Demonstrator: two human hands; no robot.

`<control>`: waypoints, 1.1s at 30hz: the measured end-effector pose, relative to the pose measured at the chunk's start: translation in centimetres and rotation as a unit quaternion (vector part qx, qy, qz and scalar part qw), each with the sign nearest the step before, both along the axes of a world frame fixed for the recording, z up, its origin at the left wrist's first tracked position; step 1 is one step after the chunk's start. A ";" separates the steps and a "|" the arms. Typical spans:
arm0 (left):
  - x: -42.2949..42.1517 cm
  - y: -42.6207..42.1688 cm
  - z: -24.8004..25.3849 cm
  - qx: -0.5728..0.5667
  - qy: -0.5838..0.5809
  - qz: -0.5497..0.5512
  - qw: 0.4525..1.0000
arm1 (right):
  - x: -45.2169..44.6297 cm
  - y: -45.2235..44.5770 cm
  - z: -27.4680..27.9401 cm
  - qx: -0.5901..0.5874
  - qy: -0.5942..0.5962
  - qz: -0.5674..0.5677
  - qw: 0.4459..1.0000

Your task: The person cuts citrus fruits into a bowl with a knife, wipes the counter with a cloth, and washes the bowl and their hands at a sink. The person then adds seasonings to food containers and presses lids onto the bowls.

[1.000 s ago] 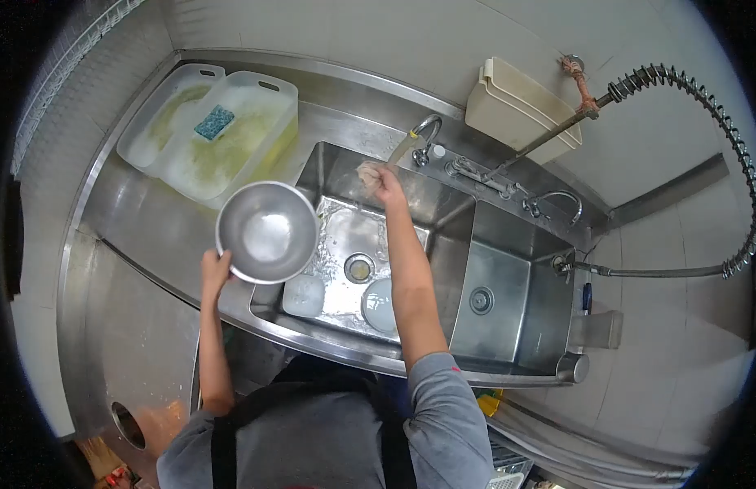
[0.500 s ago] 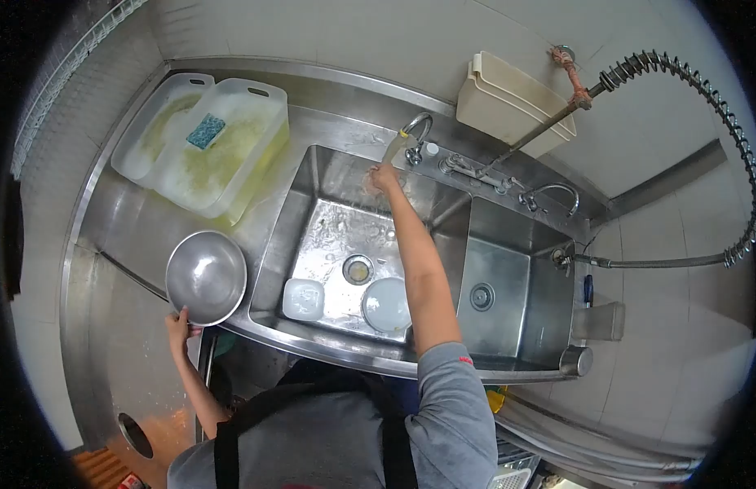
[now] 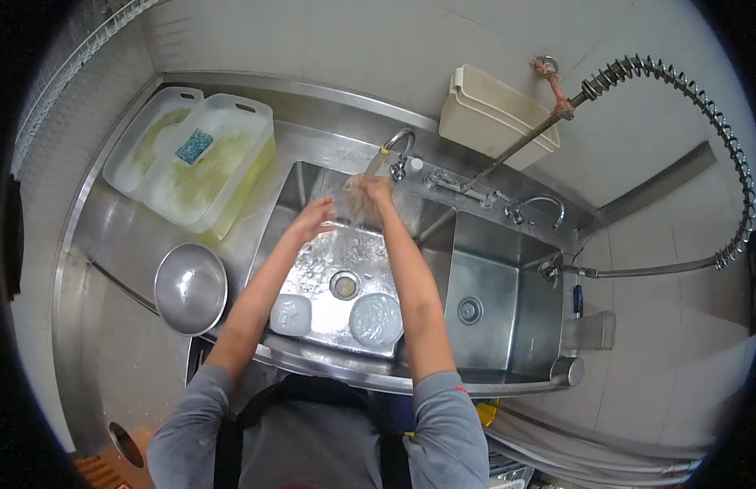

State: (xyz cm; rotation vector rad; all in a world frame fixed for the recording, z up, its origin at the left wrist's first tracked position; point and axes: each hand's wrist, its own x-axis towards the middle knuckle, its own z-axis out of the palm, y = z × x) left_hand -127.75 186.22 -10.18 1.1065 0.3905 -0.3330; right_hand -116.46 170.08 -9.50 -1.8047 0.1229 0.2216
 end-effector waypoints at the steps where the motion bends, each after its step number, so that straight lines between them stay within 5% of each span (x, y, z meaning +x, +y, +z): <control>1: 1.3 -1.6 -0.1 0.072 -0.008 0.002 0.997 | -1.3 0.1 1.6 0.048 0.039 -0.002 0.998; 3: 3.6 -4.6 0.4 0.213 -0.026 0.006 0.977 | -0.3 -0.7 0.6 0.008 -0.004 0.051 0.999; 6: 7.0 -5.9 0.0 0.348 -0.216 -0.028 0.912 | -1.0 -2.6 1.3 0.033 0.008 0.081 0.996; 7: 6.7 -6.0 1.6 0.277 -0.230 -0.054 0.931 | -1.4 -3.1 2.0 0.046 0.012 0.078 0.996; 10: 9.7 -5.5 -0.1 0.357 -0.228 -0.181 0.888 | -2.6 -4.5 4.1 0.090 -0.011 0.059 0.994; 16: 11.3 -5.5 -1.0 0.492 -0.209 -0.218 0.816 | -0.5 -3.6 1.5 0.038 -0.116 0.097 0.988; 17: 11.5 -5.3 -0.9 0.477 -0.195 -0.210 0.831 | -0.4 -3.2 1.1 0.016 -0.127 0.101 0.987; 20: 11.2 -4.7 -0.3 0.418 -0.141 -0.182 0.879 | -1.5 -1.7 -0.3 0.226 -0.123 -0.022 0.966; 25: 11.3 -4.7 -3.8 0.332 -0.101 -0.129 0.929 | -3.4 -0.7 -3.9 0.273 0.049 -0.057 0.959; 27: 9.1 -4.5 -2.2 0.158 -0.089 -0.112 0.977 | -3.2 -0.8 -9.3 0.284 0.047 -0.094 0.953; 30: 5.4 -3.4 1.2 -0.071 -0.059 -0.002 0.996 | -5.1 -1.5 -10.3 0.252 0.116 -0.110 0.954; 33: 2.8 -2.5 0.0 -0.178 0.019 0.092 0.980 | -6.5 -1.4 -8.4 0.410 0.261 -0.047 0.873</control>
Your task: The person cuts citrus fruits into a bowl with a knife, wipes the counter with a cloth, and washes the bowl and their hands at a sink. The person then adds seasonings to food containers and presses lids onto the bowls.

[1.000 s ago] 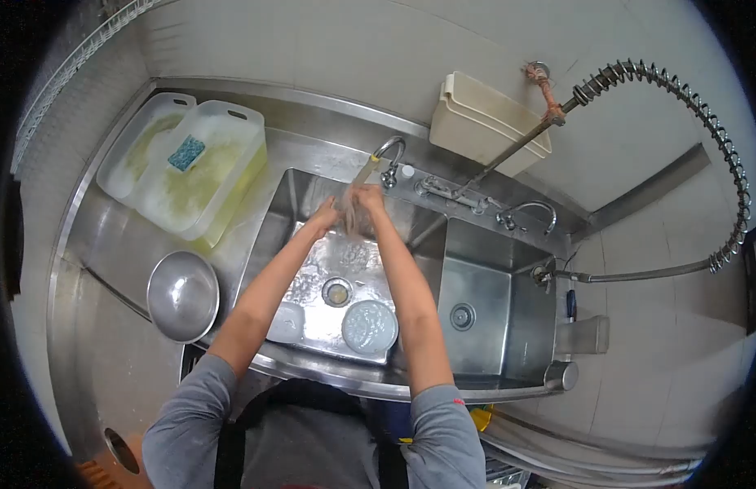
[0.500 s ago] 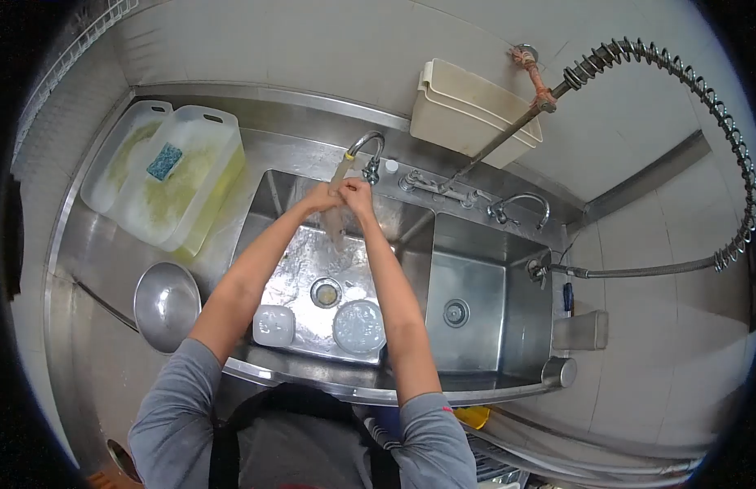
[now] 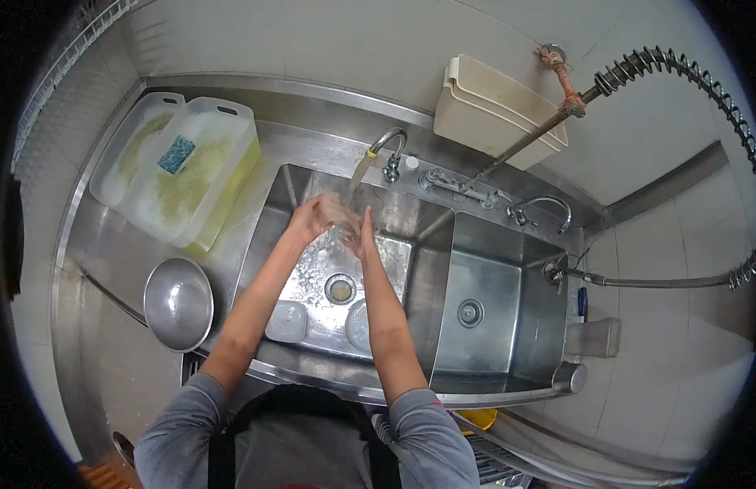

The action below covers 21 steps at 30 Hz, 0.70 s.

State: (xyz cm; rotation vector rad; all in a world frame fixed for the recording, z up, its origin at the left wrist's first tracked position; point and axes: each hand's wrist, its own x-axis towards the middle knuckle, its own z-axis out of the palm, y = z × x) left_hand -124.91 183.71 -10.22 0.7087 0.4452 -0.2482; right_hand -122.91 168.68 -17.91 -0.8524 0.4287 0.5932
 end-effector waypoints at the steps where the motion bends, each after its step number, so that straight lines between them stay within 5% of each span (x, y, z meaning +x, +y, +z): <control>1: -0.4 0.7 -1.0 -0.021 0.031 0.018 0.999 | 0.1 1.0 0.3 -0.014 -0.045 0.013 0.999; 3: -1.0 1.9 -5.8 0.034 0.122 0.027 0.992 | -0.3 4.3 -0.2 -0.044 -0.132 0.042 0.989; 5: -0.3 2.4 -12.6 0.024 0.205 0.033 0.978 | -2.6 8.4 1.5 -0.251 -0.280 -0.018 0.926; 6: 0.5 2.2 -15.0 0.248 0.080 -0.006 0.966 | -3.2 9.6 2.4 -0.347 -0.349 -0.047 0.869; 7: 1.1 2.0 -17.4 0.456 -0.048 -0.045 0.888 | -3.0 9.9 2.8 -0.403 -0.346 -0.041 0.846; 8: 0.7 1.9 -17.4 0.633 -0.170 -0.083 0.751 | -2.4 10.0 3.0 -0.458 -0.340 -0.035 0.820; 10: 0.4 0.9 -14.3 0.265 0.007 0.039 0.964 | -2.1 9.1 4.1 -0.536 -0.327 -0.026 0.778; 11: -0.1 0.2 -10.8 0.054 0.096 0.097 0.989 | -2.2 8.8 4.2 -0.553 -0.317 -0.021 0.770; 13: -1.5 -0.3 -6.5 0.014 0.144 0.105 0.984 | -2.4 8.4 4.5 -0.587 -0.300 -0.012 0.752; 16: -1.0 0.7 -8.1 -0.018 0.097 -0.007 0.995 | -6.4 10.9 6.7 -0.584 -0.379 -0.009 0.717; 19: -0.1 -0.7 -9.3 -0.017 0.059 -0.101 0.993 | -4.7 8.3 6.1 -0.433 -0.431 -0.151 0.778; 21: 1.1 -2.3 -10.2 0.024 0.045 -0.137 0.989 | -1.4 4.3 5.7 -0.585 -0.244 -0.055 0.772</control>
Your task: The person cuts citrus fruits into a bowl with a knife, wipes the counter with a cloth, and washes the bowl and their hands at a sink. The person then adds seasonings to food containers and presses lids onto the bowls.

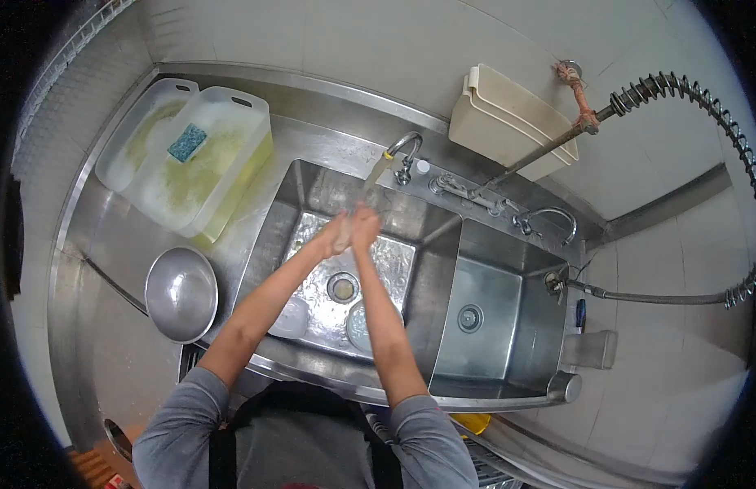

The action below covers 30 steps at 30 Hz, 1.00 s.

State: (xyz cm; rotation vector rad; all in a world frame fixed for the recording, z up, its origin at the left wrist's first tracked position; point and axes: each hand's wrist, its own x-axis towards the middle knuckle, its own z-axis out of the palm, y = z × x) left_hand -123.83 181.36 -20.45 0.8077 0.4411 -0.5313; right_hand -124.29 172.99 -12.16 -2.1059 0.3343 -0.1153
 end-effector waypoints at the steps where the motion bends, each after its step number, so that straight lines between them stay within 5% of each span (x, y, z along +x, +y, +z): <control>1: -2.5 -0.6 9.9 0.119 0.018 -0.041 0.992 | 1.1 -1.4 -0.6 -0.026 -0.037 0.004 0.999; 5: 1.6 -1.0 10.4 0.158 -0.094 -0.022 0.983 | 3.7 -5.0 -1.8 -0.181 -0.068 -0.035 0.980; 7: 5.7 -0.8 5.6 0.104 -0.198 -0.028 0.974 | 4.7 -6.4 -1.9 0.097 0.017 0.050 0.994; 8: 6.4 -1.2 5.4 0.199 -0.208 -0.027 0.957 | 4.9 -6.7 -1.7 0.235 0.061 0.090 0.966; 11: 6.9 -2.7 6.2 0.422 -0.233 -0.035 0.875 | 3.7 -6.7 -1.9 0.411 0.034 0.085 0.907; 16: 6.5 -2.0 9.0 0.541 -0.200 -0.006 0.817 | 4.7 -9.5 -4.8 0.250 -0.018 0.093 0.963; 18: 7.6 -1.3 3.5 0.559 -0.281 -0.023 0.779 | 5.1 -9.3 -4.0 0.230 -0.048 0.121 0.964; 22: 7.4 1.1 6.5 0.539 -0.513 -0.281 0.606 | 5.1 -6.2 -0.6 0.195 -0.083 0.276 0.938; 25: 9.0 2.0 3.0 0.427 -0.358 -0.201 0.806 | 5.3 -5.2 1.0 0.178 -0.028 0.269 0.946; 28: 6.1 1.9 8.8 0.578 -0.328 -0.227 0.712 | 5.5 -4.5 0.8 0.199 -0.027 0.230 0.952; 30: 5.9 1.8 9.5 0.593 -0.309 -0.224 0.709 | 5.5 -3.6 0.7 0.231 -0.060 0.223 0.945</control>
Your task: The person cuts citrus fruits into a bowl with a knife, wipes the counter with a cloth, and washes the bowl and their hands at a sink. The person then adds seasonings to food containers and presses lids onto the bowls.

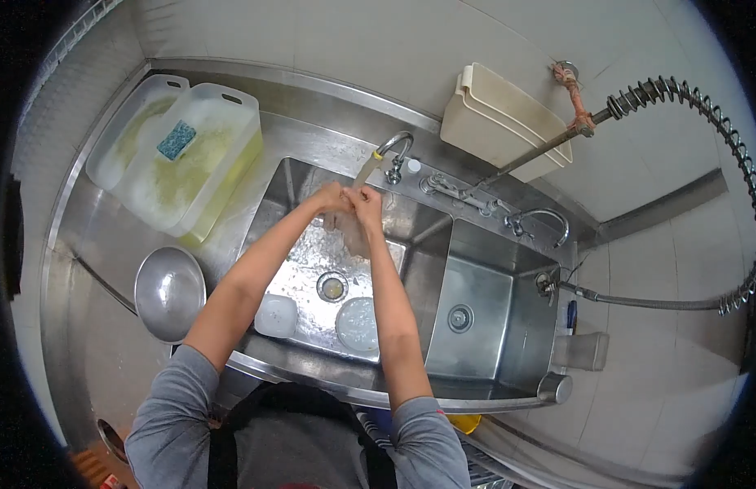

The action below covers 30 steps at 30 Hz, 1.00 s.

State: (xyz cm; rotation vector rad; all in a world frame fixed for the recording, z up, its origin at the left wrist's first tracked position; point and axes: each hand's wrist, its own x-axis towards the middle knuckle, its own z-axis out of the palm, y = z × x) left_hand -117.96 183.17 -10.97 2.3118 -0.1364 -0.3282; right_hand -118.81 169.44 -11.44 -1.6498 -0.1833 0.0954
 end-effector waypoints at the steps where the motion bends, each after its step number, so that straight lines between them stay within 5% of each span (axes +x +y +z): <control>1: -0.2 -0.1 0.3 0.008 0.004 0.008 1.000 | -0.5 0.6 0.5 0.024 -0.012 -0.005 1.000; 5: -0.9 -0.7 1.1 -0.159 -0.021 0.035 0.986 | 0.9 2.7 -2.6 0.160 -0.007 -0.104 0.982; 7: 0.4 -1.0 -4.0 -0.220 -0.105 0.025 0.969 | -0.1 2.3 -2.4 0.179 0.100 -0.019 0.979; 10: -2.5 0.3 1.7 -0.259 0.086 0.069 0.959 | 0.2 -0.6 -3.9 0.304 0.223 0.243 0.894; 12: -4.2 1.1 3.9 -0.378 0.087 0.121 0.913 | 0.0 -0.5 -5.6 0.342 0.267 0.239 0.869; 14: -5.3 1.4 3.2 -0.517 0.116 0.209 0.822 | -1.7 1.6 -6.6 0.299 0.288 0.012 0.910; 17: -6.5 2.0 -3.6 -0.671 0.170 0.371 0.620 | -3.8 2.9 -3.9 0.310 0.329 0.090 0.887; 19: -6.5 1.9 -10.9 -0.698 0.173 0.456 0.525 | -4.1 5.6 -6.9 0.209 0.172 0.050 0.961; 22: -6.4 1.4 -12.3 -0.687 0.151 0.445 0.554 | -6.0 9.1 -5.4 0.010 0.047 -0.033 0.998; 26: -7.1 -0.4 -12.6 -0.671 0.129 0.431 0.589 | -4.8 8.9 -4.6 -0.231 -0.028 -0.129 0.964; 30: -7.7 -0.8 -9.1 -0.582 0.211 0.437 0.652 | -6.1 10.3 -1.1 -0.207 -0.001 -0.182 0.961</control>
